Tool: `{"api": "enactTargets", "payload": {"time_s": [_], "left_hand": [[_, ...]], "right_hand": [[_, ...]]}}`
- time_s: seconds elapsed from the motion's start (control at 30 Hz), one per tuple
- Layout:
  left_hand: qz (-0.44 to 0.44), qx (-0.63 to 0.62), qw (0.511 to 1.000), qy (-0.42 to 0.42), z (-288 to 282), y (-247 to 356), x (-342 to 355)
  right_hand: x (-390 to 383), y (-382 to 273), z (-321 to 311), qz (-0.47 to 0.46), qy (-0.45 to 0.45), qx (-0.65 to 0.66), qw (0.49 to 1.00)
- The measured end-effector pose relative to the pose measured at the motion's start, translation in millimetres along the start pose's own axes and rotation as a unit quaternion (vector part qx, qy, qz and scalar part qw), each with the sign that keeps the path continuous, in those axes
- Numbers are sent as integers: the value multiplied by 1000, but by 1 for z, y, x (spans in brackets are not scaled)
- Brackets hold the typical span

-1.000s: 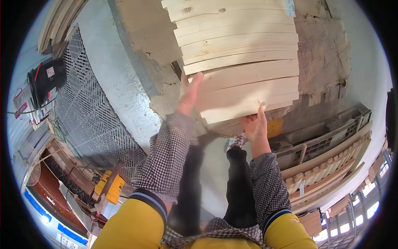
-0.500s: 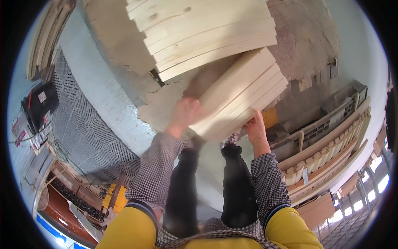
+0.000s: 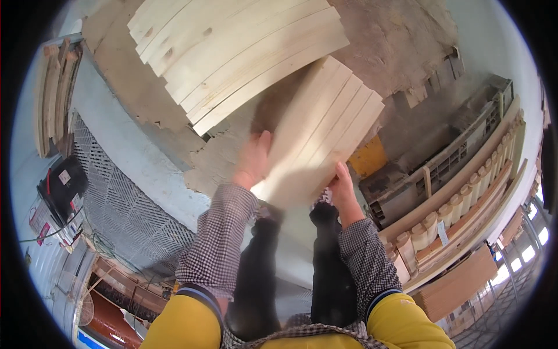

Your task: The person sands multiple wooden pieces using a hand sander, moves them to a larger stack of wood, and then cleans the work surface using a compressed air tool.

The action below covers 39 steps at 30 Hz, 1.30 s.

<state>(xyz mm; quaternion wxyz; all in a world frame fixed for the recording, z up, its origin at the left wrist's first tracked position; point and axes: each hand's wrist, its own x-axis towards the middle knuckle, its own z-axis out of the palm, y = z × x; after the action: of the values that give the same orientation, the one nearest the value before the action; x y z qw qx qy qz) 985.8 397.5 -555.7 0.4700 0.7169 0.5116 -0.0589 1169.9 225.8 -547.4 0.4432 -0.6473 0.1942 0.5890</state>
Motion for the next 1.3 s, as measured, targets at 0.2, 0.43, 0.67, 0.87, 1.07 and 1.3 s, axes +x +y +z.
{"api": "enactTargets", "payload": {"time_s": [0.2,0.43,0.67,0.87,1.07,1.3], "left_hand": [[-108,-260,960,10,17,15,-9],[-236,-345,907,-49,11,23,11],[-151,-271,947,-87,19,-1,22],[-156,-390,894,-154,28,12,17],[-170,-367,910,-97,-16,64,-6],[-93,-419,896,-116,-62,102,-64]], "right_hand": [[5,3,-26,-5,-36,-36,999],[7,-1,-25,-10,-120,40,992],[18,1,-16,18,-90,39,995],[26,15,-46,-14,-42,93,995],[9,16,-52,-105,-36,40,993],[-87,-25,-34,-266,-55,-163,948]]}}
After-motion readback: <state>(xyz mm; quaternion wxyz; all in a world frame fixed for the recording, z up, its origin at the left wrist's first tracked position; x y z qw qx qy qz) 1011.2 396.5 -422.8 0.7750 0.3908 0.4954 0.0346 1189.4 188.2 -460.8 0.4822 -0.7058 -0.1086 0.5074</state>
